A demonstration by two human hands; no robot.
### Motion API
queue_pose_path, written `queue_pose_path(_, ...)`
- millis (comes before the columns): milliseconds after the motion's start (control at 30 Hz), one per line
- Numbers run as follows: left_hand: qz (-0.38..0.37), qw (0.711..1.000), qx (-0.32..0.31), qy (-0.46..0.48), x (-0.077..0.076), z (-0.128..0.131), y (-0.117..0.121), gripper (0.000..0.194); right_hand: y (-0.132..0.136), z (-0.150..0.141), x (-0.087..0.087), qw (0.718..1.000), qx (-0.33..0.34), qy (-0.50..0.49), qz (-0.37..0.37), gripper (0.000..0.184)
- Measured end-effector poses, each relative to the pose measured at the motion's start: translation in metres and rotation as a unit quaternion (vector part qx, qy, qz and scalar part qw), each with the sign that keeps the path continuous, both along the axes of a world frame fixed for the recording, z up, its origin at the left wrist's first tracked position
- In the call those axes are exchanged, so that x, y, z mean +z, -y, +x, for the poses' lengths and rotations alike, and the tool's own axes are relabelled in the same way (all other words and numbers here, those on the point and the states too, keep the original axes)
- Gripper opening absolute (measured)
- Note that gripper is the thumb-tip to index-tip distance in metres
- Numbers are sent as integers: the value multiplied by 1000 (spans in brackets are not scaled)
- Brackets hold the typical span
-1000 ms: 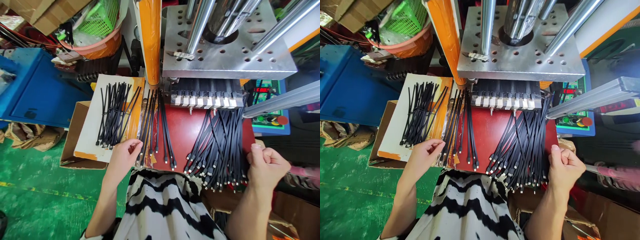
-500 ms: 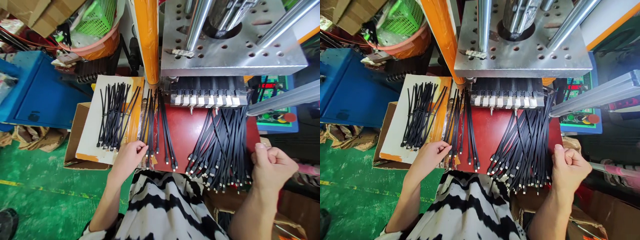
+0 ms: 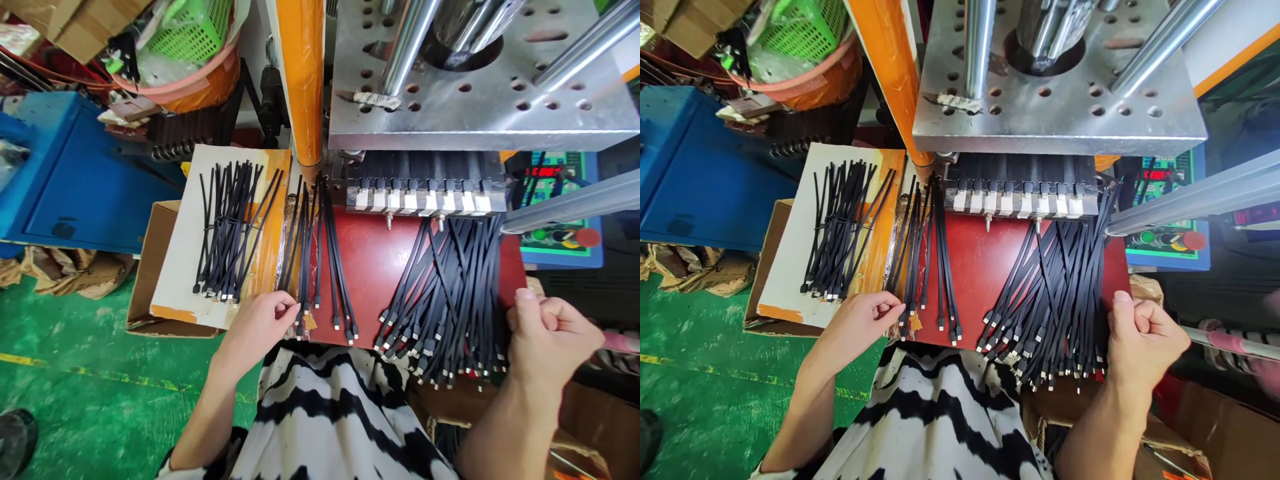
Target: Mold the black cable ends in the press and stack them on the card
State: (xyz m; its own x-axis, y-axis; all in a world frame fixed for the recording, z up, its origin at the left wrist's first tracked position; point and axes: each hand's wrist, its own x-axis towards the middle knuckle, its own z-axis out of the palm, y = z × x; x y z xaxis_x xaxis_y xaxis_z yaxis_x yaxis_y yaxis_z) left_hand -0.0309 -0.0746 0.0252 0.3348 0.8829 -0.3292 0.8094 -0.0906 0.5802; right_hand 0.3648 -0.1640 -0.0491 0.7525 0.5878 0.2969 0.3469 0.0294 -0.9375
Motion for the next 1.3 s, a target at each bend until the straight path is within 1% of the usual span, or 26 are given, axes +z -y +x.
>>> queue_pose_path(67,67,997,-21,5,-5,-8,9,18,0,0,-1,1000,-3,1,-8,59)
queue_pose_path(100,110,993,-42,4,-7,-13,14,23,0,1,-1,1000,-5,4,-12,58)
queue_pose_path(167,183,977,-105,-13,-13,-24,21,41,0,0,-1,1000,-8,8,-15,58)
queue_pose_path(200,206,968,-142,-26,-15,-29,24,46,-1,0,-1,1000,-9,7,-15,58)
queue_pose_path(267,227,952,-197,-54,-18,-36,26,48,-2,-1,-1,1000,-8,1,-8,56)
queue_pose_path(333,230,945,-223,-62,-19,-39,25,44,-3,-1,-1,1000,-7,-4,1,56)
queue_pose_path(400,230,946,-224,-51,-21,-37,23,37,-3,-1,0,1000,-6,-6,2,55)
queue_pose_path(467,237,949,-207,-30,-22,-34,21,32,-2,0,0,1000,-6,-6,-3,55)
queue_pose_path(600,265,950,-167,0,-29,-28,19,35,-1,-1,0,1000,-6,5,-8,56)
queue_pose_path(733,293,944,-149,12,-32,-25,17,37,-1,-2,2,1000,-7,4,-14,56)
queue_pose_path(833,290,945,-149,14,-31,-25,16,40,-1,-2,2,1000,-5,5,-11,57)
queue_pose_path(933,269,950,-156,12,-30,-26,15,45,-1,-1,1,1000,-5,6,-8,59)
queue_pose_path(1000,263,952,-155,9,-31,-26,15,44,-1,-1,1,1000,-7,6,-10,61)
queue_pose_path(1100,288,947,-141,14,-35,-25,15,37,-1,-1,1,1000,-11,0,-20,63)
queue_pose_path(1200,312,941,-132,17,-39,-24,15,37,-1,-2,1,999,-18,-9,-26,63)
queue_pose_path(1300,317,936,-153,2,-37,-25,12,40,-2,-2,1,999,-21,-7,-23,63)
